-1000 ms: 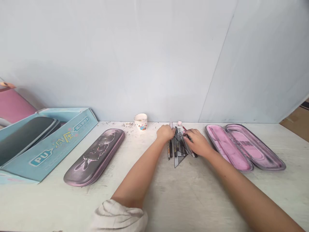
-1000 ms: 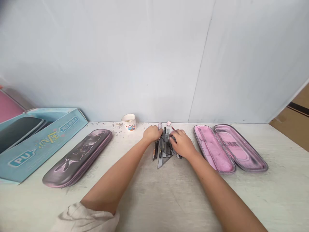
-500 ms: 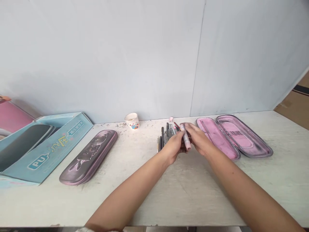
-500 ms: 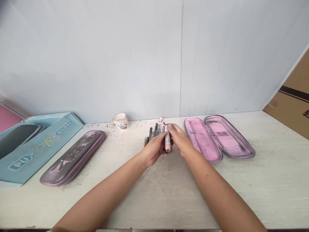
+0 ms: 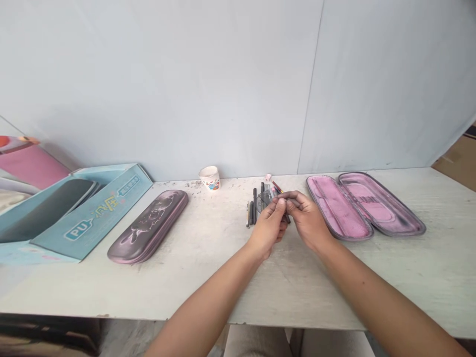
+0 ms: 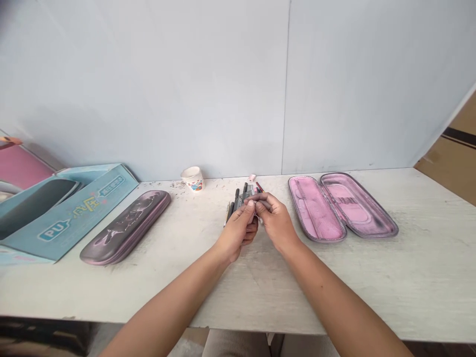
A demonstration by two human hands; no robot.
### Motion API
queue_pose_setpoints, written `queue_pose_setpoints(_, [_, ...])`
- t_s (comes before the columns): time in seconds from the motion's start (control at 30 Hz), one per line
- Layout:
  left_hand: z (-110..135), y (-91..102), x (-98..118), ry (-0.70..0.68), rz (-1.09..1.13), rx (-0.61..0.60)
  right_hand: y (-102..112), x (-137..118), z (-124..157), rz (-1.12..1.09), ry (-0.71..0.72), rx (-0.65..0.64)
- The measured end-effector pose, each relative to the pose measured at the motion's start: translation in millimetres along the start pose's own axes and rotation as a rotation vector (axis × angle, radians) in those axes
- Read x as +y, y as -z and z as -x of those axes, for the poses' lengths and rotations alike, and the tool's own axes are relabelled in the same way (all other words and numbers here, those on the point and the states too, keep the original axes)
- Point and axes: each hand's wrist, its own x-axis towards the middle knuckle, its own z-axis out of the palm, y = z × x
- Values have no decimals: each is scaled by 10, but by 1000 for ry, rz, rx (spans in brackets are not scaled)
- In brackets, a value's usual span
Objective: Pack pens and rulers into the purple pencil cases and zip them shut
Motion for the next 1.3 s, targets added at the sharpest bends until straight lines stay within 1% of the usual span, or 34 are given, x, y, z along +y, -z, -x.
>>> queue_pose_setpoints(0.07, [19,-9,-3,-10,-13,8,-9,-27,10,16,12,15])
queue_pose_setpoints(0.13, [11,1,-7,-31,-17,6,25,-53,-4,80,43,28])
queue_pose_setpoints(0.2, [-23,52,-6,-59,-14,-5,120,-54,-42,247,118,76])
queue_pose_setpoints(0.27, [-81,153,7,-92,2,9,265,-15,-89,577,217,152])
queue_pose_setpoints(0.33, [-152,289,27,-134,39,60,418,57,-126,1011,276,165])
queue_pose_setpoints(0.4, [-224,427,47,-175,110,134,535,139,-141,1391,277,79])
queue_pose_setpoints(0.43, [-255,487,55,-188,150,171,573,174,-141,1523,271,24])
queue_pose_setpoints(0.5, [-304,573,67,-194,225,234,603,221,-133,1685,262,-59])
queue_pose_setpoints(0.57, [-331,615,74,-182,276,269,587,231,-115,1742,267,-94])
queue_pose_setpoints(0.63, [-340,629,78,-170,306,284,542,215,-90,1725,268,-122])
queue_pose_setpoints(0.77, [-339,634,81,-170,330,280,415,170,-25,1675,210,-217])
queue_pose_setpoints(0.9, [-345,639,64,-168,322,263,329,172,11,1724,163,-273])
queue_pose_setpoints(1.03, [-348,604,31,-169,287,208,336,202,-1,1761,177,-242])
queue_pose_setpoints(1.17, [-326,542,-6,-200,209,131,363,201,-24,1772,217,-164])
queue_pose_setpoints(1.3, [-297,505,-23,-215,119,145,371,167,-52,1741,253,-34])
